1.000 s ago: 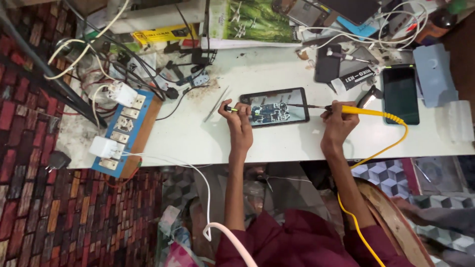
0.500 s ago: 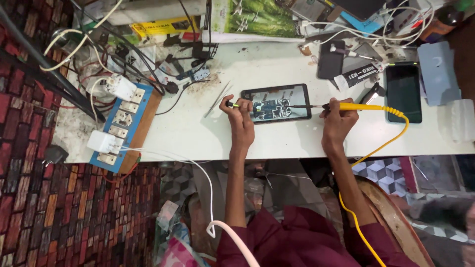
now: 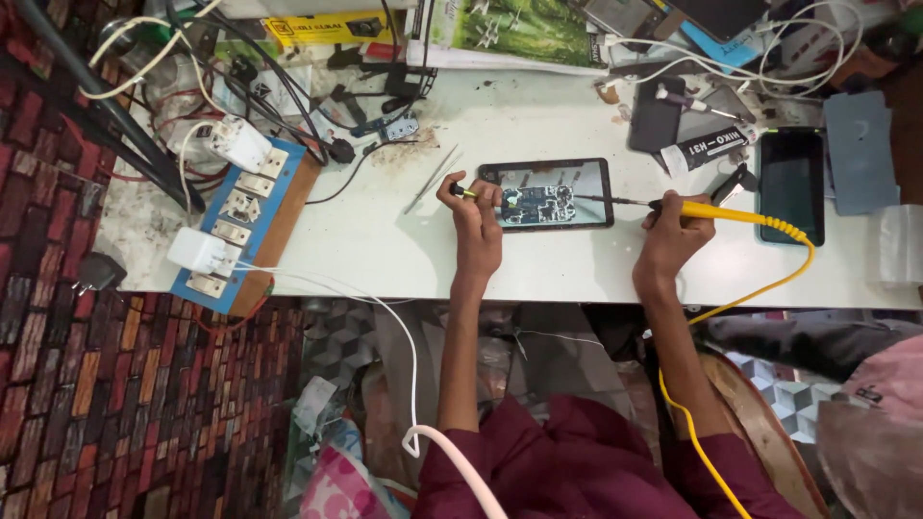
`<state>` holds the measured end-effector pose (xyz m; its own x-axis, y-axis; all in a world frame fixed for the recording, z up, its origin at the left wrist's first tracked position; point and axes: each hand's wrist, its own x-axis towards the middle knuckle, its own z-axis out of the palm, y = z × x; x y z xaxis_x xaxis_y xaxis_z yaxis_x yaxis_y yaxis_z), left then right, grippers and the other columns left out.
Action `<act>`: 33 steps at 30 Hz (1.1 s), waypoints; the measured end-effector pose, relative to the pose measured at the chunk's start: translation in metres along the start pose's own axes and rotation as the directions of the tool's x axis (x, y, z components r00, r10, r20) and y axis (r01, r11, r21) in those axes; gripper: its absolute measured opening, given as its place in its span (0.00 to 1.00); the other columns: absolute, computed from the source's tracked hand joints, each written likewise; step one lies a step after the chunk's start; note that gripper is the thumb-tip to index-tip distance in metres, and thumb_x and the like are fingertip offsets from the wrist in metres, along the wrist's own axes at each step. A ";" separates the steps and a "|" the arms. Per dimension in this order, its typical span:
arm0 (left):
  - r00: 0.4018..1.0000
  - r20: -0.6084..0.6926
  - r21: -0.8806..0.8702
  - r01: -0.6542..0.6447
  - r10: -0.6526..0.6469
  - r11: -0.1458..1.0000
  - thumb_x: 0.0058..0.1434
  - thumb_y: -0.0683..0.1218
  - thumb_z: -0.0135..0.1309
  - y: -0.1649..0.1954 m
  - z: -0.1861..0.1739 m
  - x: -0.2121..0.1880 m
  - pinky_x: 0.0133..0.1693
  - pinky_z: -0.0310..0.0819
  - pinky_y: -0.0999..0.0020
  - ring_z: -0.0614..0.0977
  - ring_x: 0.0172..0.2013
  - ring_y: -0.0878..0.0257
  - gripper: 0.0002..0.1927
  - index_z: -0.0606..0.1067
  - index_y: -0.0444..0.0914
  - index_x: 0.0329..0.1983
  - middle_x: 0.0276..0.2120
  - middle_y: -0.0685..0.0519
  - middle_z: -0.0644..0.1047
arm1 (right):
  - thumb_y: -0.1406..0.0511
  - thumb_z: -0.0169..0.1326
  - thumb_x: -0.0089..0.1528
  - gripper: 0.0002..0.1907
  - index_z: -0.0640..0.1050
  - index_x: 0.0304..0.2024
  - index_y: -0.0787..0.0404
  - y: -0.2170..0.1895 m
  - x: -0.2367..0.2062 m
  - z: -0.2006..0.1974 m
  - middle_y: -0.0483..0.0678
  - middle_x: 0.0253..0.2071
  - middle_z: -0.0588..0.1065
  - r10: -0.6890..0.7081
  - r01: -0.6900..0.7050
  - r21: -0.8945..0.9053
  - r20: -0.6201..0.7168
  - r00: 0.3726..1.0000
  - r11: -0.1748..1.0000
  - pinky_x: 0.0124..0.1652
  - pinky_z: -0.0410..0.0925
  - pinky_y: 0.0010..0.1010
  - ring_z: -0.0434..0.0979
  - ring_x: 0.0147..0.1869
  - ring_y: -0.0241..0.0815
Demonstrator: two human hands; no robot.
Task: The person uses a soldering iron and tweezers to work on a small circuit board placed on a tablet. They repeatedly heat and adjust components on the board throughout the clip.
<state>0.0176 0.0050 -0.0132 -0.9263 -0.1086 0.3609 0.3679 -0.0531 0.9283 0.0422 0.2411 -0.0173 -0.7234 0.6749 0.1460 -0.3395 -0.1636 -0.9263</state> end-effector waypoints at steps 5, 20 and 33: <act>1.000 0.002 0.014 -0.005 0.005 1.000 0.79 0.42 0.34 0.000 0.001 0.001 0.50 0.64 0.66 0.66 0.36 0.62 0.12 0.48 0.38 0.59 0.33 0.50 0.67 | 0.73 0.53 0.70 0.11 0.67 0.34 0.63 0.002 0.001 0.000 0.44 0.27 0.69 -0.011 0.017 -0.106 0.062 0.998 0.994 0.28 0.65 0.23 0.67 0.25 0.32; 1.000 0.015 0.036 -0.006 0.005 0.999 0.77 0.37 0.32 0.001 0.001 -0.003 0.49 0.64 0.68 0.66 0.37 0.62 0.12 0.48 0.38 0.59 0.34 0.50 0.67 | 0.71 0.51 0.71 0.09 0.67 0.35 0.62 -0.008 -0.005 0.001 0.44 0.27 0.68 -0.026 0.032 -0.077 0.075 0.997 0.997 0.29 0.63 0.23 0.65 0.26 0.31; 1.000 0.005 0.062 0.002 -0.002 0.998 0.76 0.36 0.33 0.003 0.002 -0.001 0.51 0.63 0.67 0.65 0.37 0.62 0.12 0.48 0.38 0.58 0.33 0.50 0.66 | 0.71 0.51 0.72 0.09 0.67 0.36 0.62 -0.006 -0.003 -0.002 0.45 0.27 0.69 -0.036 0.046 -0.067 0.134 0.990 0.997 0.30 0.64 0.23 0.67 0.26 0.32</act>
<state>0.0196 0.0067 -0.0111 -0.9275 -0.1036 0.3592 0.3603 0.0083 0.9328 0.0476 0.2411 -0.0124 -0.7843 0.5782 0.2246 -0.3309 -0.0838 -0.9399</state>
